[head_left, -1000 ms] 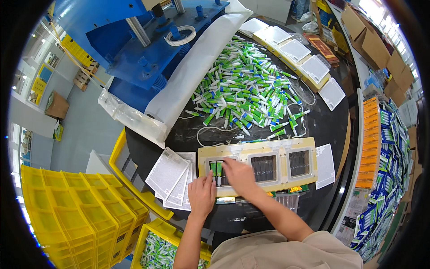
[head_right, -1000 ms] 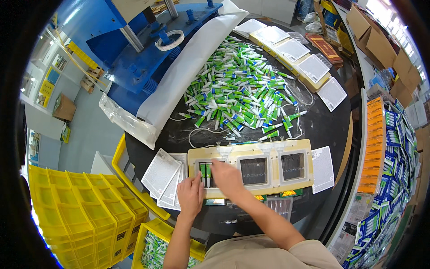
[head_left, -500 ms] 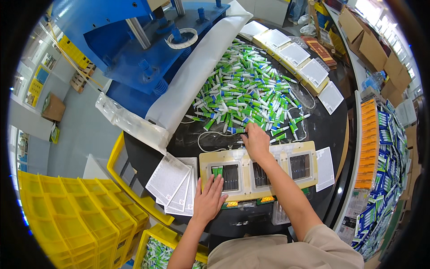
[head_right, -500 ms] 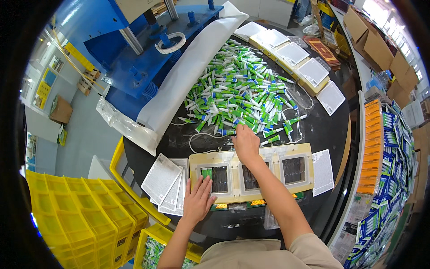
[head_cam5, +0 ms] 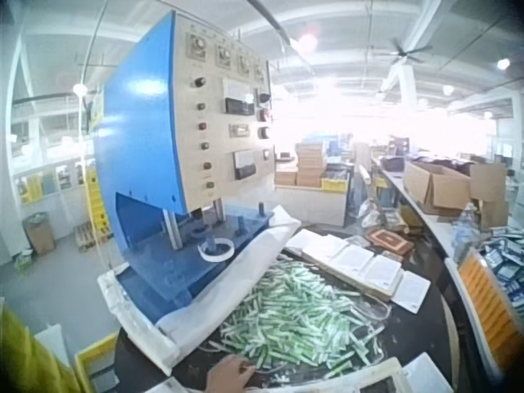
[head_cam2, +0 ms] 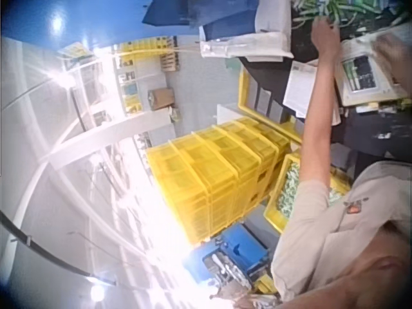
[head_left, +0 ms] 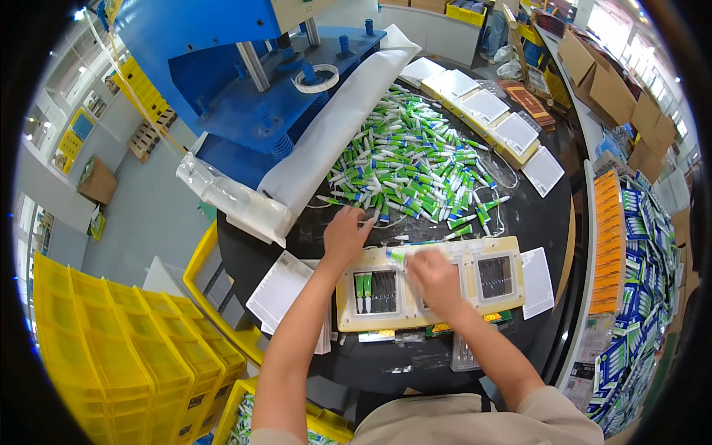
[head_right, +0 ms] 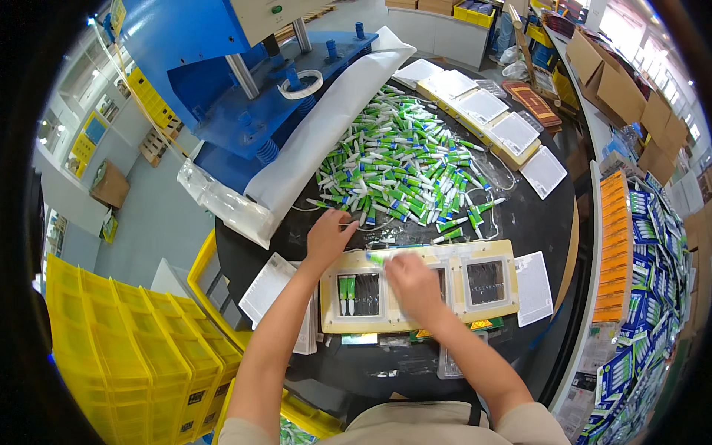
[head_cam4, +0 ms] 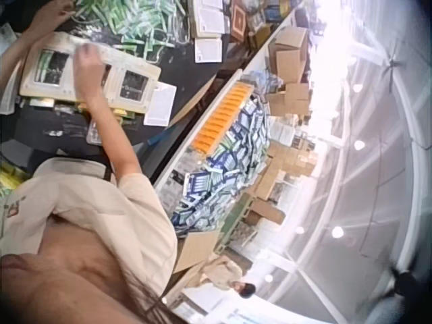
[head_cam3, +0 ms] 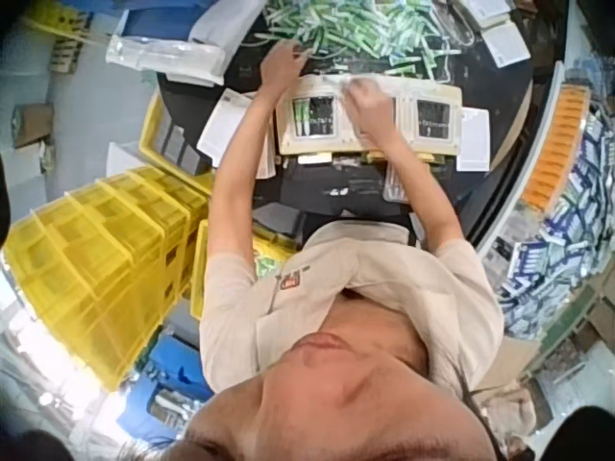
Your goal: The person picks green cylindrical batteries from a pile on the table and places them into a plastic tray with multiple compartments. The person then closes the tray with a white cover and sets it aside. The person repeats this process with additional batteries and trays.
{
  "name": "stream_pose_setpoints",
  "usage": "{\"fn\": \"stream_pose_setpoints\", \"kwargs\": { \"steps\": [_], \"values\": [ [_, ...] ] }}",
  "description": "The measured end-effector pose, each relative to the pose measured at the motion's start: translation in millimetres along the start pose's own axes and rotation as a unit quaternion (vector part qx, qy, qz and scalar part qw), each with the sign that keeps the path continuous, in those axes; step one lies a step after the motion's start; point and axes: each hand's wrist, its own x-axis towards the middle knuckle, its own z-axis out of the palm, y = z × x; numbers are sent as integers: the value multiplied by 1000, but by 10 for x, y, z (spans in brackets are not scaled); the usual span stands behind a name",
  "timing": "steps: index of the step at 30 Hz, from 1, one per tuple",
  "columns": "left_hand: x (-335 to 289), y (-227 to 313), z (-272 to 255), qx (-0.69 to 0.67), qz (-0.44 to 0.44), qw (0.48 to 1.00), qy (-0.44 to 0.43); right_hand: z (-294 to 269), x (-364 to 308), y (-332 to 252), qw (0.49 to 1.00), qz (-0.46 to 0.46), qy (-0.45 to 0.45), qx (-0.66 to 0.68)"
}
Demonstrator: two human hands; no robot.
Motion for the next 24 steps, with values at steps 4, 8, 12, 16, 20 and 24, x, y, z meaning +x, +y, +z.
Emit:
{"fn": "stream_pose_setpoints", "kwargs": {
  "steps": [4,8,12,16,20,24],
  "values": [
    [344,-56,233,143,-10,988,-59,65,-269,-289,989,-134,-64,-5],
    [404,-92,255,128,-21,991,-35,265,-263,-427,986,-136,-98,-20],
    [365,-103,248,111,-49,992,-41,243,-130,-230,993,-114,-25,2],
    [319,-91,325,112,-45,992,-44,294,385,612,990,97,21,-97],
    [342,-6,262,135,-21,991,-13,349,676,1036,961,148,-150,-177],
    [-168,222,-89,55,-17,996,69,-30,367,752,993,107,13,-56]
  ]
}}
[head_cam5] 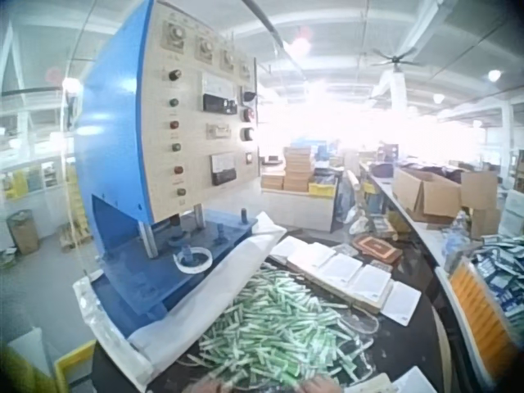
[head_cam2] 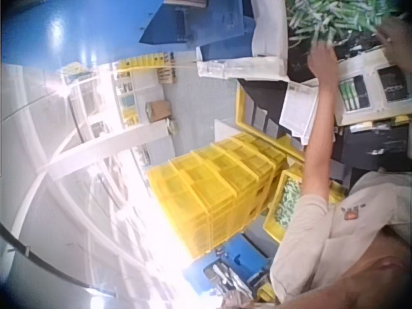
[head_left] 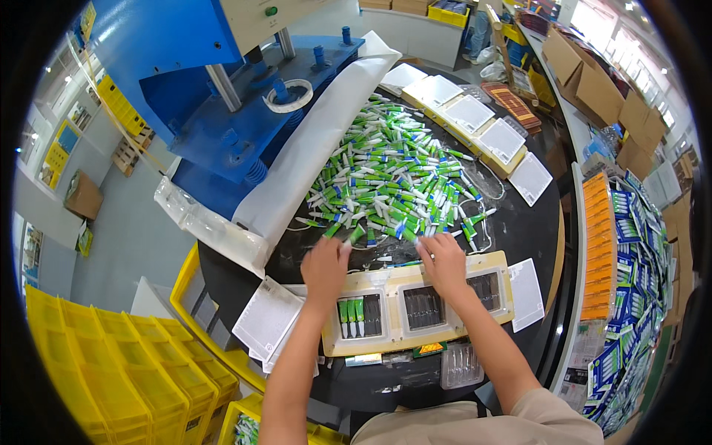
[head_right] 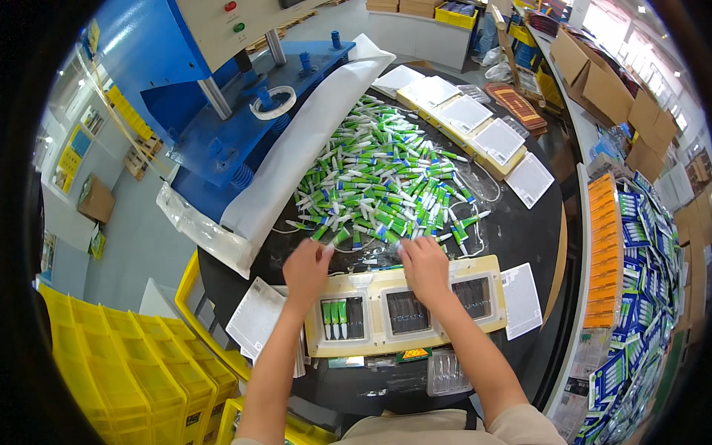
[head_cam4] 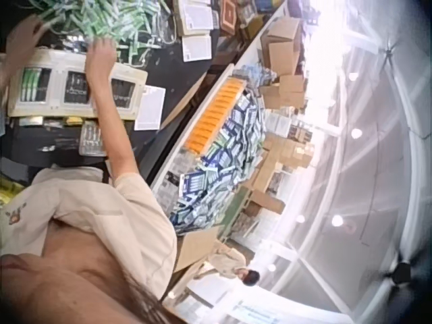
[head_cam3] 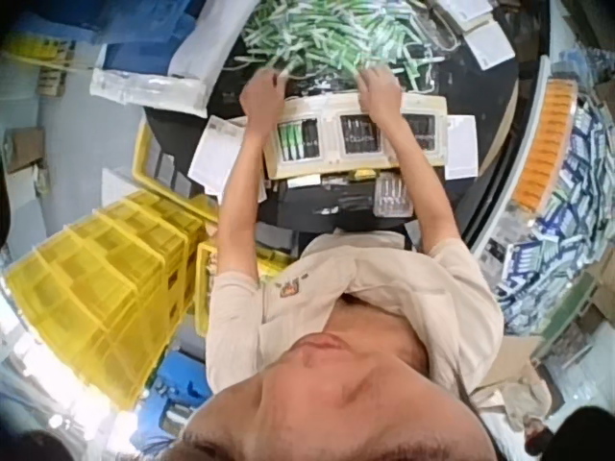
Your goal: The person picks green cylindrical batteries from a pile on the table and places them into a plastic tray with multiple compartments. The person then closes the tray with a white cover and sets it aside. The person repeats this process with additional batteries and trays.
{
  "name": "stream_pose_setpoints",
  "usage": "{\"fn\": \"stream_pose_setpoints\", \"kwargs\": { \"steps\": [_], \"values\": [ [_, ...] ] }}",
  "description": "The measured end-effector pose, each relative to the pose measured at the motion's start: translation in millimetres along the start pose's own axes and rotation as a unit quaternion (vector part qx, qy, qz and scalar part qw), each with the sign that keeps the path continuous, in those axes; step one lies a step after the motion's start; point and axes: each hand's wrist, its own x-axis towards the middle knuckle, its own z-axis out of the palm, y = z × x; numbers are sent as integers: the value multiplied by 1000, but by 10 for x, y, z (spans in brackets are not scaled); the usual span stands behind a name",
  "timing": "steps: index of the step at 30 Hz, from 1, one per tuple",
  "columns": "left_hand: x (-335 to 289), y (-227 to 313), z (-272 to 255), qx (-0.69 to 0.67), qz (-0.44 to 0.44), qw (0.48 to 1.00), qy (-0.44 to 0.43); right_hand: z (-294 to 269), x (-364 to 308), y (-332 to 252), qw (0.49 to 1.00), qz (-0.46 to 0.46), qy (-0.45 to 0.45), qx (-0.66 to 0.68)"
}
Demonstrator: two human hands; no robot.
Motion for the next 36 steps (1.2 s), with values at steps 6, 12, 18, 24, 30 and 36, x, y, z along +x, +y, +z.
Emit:
{"fn": "stream_pose_setpoints", "kwargs": {
  "steps": [6,12,18,24,30,36],
  "values": [
    [-1382,556,-317,-160,-147,976,1,-448,-686,-550,987,-106,-68,97],
    [-1665,663,-90,-50,-115,992,23,-466,-788,-664,960,-260,-93,51],
    [-1680,600,-37,33,-75,995,61,-263,-823,-671,939,-315,-136,26],
    [-1778,450,-177,94,66,993,4,-32,-949,-687,935,-306,-178,18],
    [-1744,404,-223,47,99,991,-79,10,-552,-557,975,-184,-70,108],
    [-586,16,1,55,52,996,45,762,474,-140,996,-9,-80,-47]
  ]
}}
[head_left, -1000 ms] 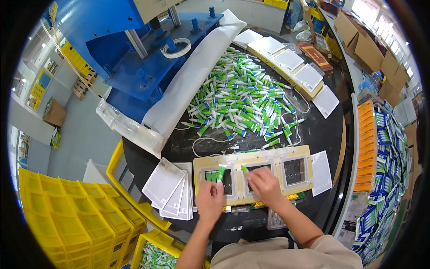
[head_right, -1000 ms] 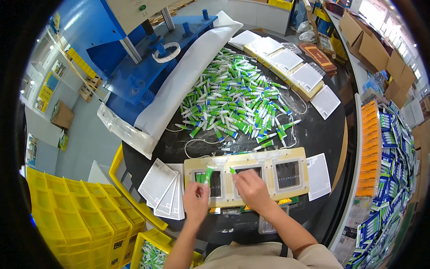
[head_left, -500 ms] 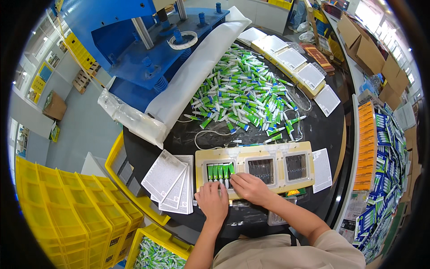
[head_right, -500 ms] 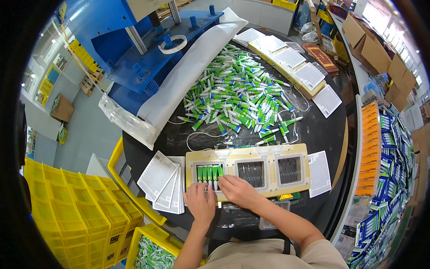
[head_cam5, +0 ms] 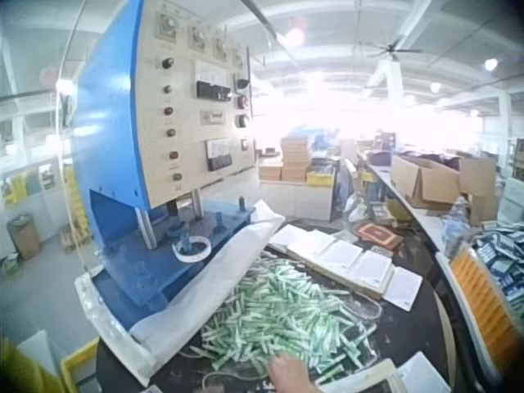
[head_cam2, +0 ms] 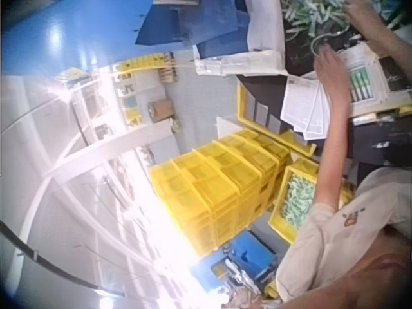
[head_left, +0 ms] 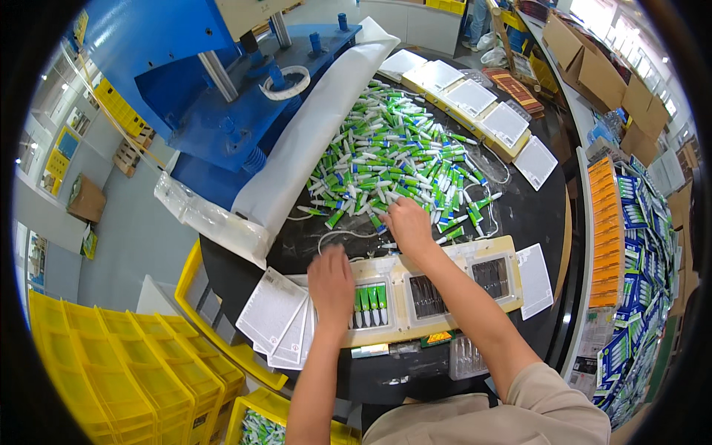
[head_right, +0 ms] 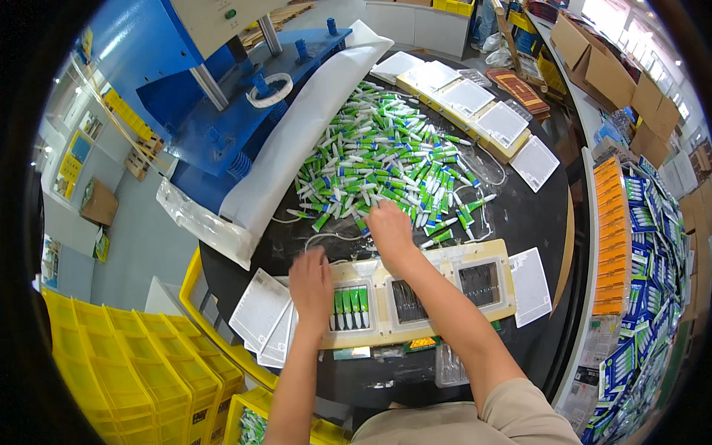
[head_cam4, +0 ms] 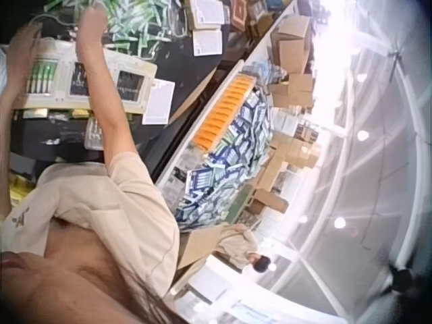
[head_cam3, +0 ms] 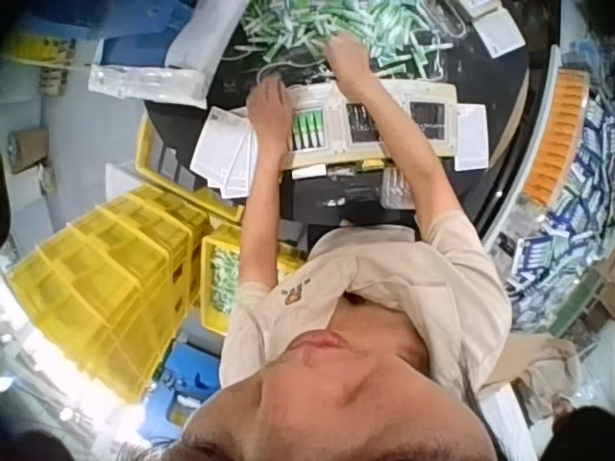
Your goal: The person picks green cylindrical batteries from a pile on the table and places them into a plastic tray with multiple compartments. The person then closes the tray with a white cover and sets it aside. The person repeats this process with additional batteries and trays.
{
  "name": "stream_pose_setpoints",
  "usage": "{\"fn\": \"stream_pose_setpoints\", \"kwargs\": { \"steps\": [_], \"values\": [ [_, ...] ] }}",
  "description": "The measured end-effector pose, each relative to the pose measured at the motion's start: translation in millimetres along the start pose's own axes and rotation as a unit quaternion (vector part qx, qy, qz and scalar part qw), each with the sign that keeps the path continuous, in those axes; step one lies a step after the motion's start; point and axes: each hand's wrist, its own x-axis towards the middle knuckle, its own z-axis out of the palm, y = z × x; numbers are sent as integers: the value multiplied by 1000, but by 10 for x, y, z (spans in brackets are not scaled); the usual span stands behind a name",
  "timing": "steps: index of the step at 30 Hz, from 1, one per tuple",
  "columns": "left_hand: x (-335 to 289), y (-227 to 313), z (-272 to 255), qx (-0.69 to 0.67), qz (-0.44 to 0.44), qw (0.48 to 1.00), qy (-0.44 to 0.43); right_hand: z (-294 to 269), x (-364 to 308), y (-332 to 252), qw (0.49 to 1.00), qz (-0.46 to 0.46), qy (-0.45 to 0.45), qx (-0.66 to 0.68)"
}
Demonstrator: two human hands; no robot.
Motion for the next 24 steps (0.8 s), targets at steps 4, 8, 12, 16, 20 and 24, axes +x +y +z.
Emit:
{"fn": "stream_pose_setpoints", "kwargs": {
  "steps": [4,8,12,16,20,24],
  "values": [
    [835,-429,422,32,-16,998,-44,268,168,120,999,-4,-43,-24],
    [1117,-525,600,98,-15,977,-186,-159,-119,189,998,26,-46,46],
    [894,-390,304,-15,6,999,-49,-911,-866,83,954,102,100,263],
    [343,-15,-101,-233,-91,966,-70,-1027,-1625,-178,954,65,91,278],
    [-161,361,-347,-238,-25,970,-47,-770,-1869,-305,990,-3,77,117],
    [-547,637,-431,-237,53,970,-6,-812,-1723,-278,994,-13,101,37]
  ]
}}
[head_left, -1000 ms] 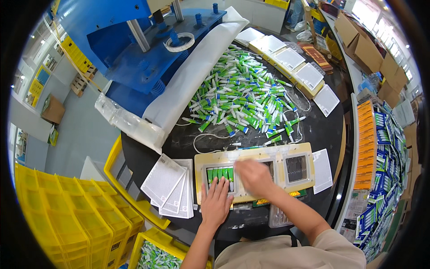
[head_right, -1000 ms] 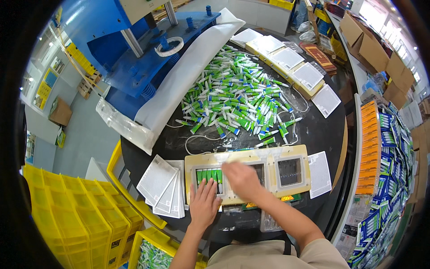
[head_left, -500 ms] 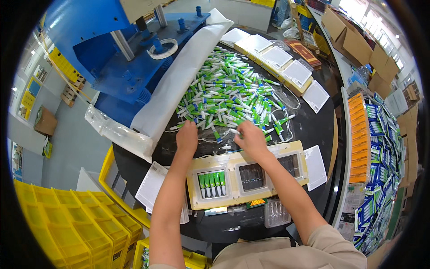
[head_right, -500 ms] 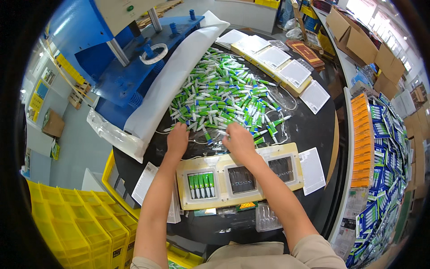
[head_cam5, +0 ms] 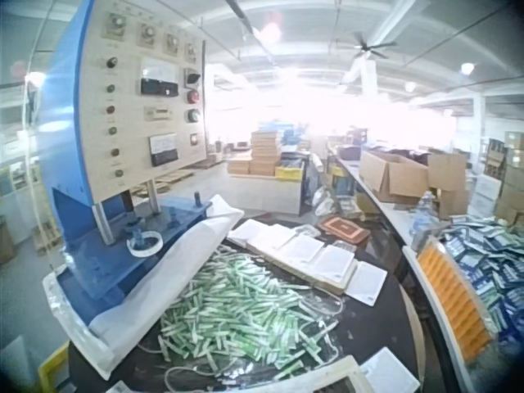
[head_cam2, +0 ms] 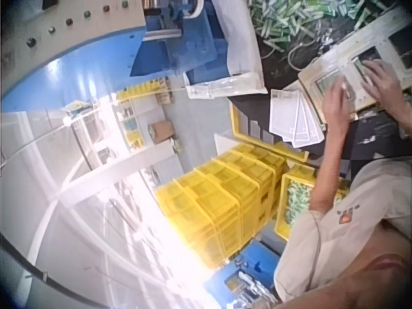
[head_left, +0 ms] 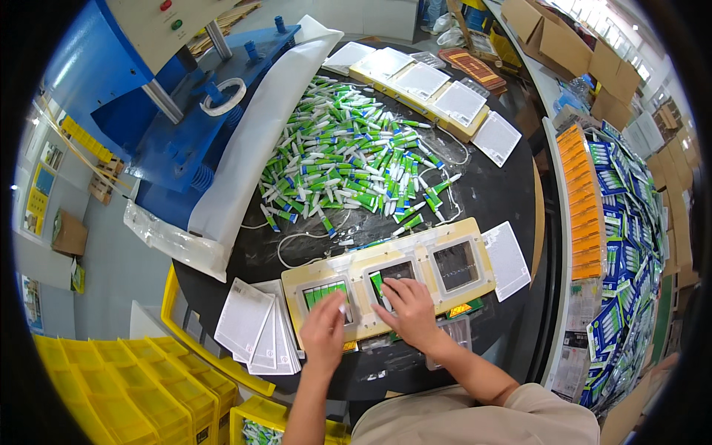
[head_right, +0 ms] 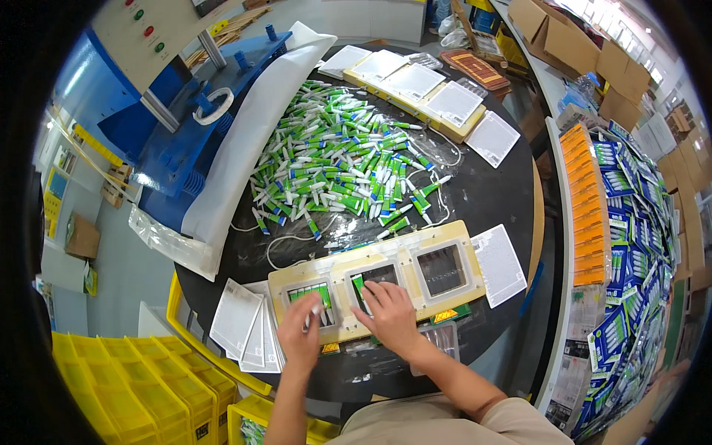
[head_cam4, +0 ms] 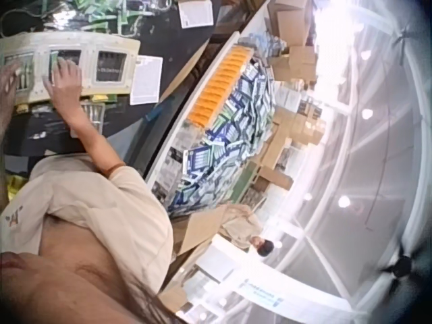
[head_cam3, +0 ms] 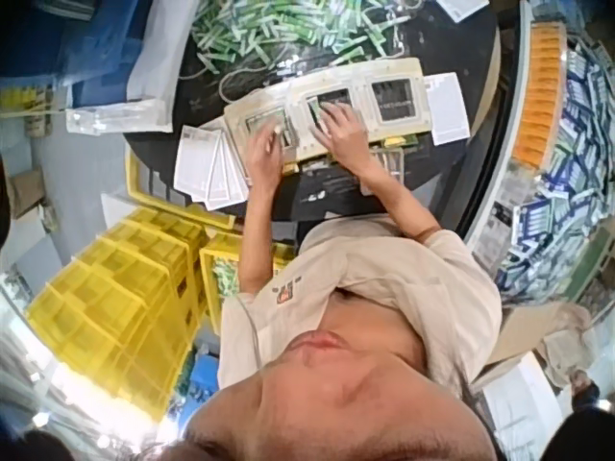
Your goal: The person picks green cylindrical batteries from a pile on the table and places them into a plastic tray with multiple compartments. The person then closes the tray with a white cover and sets it aside. The person repeats this process with additional batteries and trays.
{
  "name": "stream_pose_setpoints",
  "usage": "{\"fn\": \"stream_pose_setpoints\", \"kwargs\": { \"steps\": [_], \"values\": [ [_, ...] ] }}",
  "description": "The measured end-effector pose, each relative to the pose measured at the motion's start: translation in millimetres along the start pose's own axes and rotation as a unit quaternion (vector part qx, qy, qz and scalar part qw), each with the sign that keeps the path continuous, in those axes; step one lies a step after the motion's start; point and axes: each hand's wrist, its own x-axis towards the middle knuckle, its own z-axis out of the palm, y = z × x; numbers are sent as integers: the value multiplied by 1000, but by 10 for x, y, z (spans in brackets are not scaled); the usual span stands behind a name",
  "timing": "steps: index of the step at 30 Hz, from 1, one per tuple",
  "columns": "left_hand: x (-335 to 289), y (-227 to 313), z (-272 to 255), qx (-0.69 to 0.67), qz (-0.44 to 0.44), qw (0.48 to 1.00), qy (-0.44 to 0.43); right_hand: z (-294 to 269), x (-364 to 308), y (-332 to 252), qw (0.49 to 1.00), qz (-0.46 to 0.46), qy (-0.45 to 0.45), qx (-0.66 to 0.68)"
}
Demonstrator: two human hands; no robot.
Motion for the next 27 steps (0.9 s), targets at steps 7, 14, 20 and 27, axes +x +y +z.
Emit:
{"fn": "stream_pose_setpoints", "kwargs": {
  "steps": [7,14,20,27],
  "values": [
    [-150,195,479,144,236,952,-130,46,1146,1115,977,56,-196,-59],
    [-150,21,737,204,206,940,-178,317,1454,1231,925,-59,-346,-145],
    [-274,-10,645,233,151,939,-201,-376,937,846,992,-52,-100,53],
    [-237,35,597,220,159,925,-266,-544,12,495,979,-191,-71,20]
  ]
}}
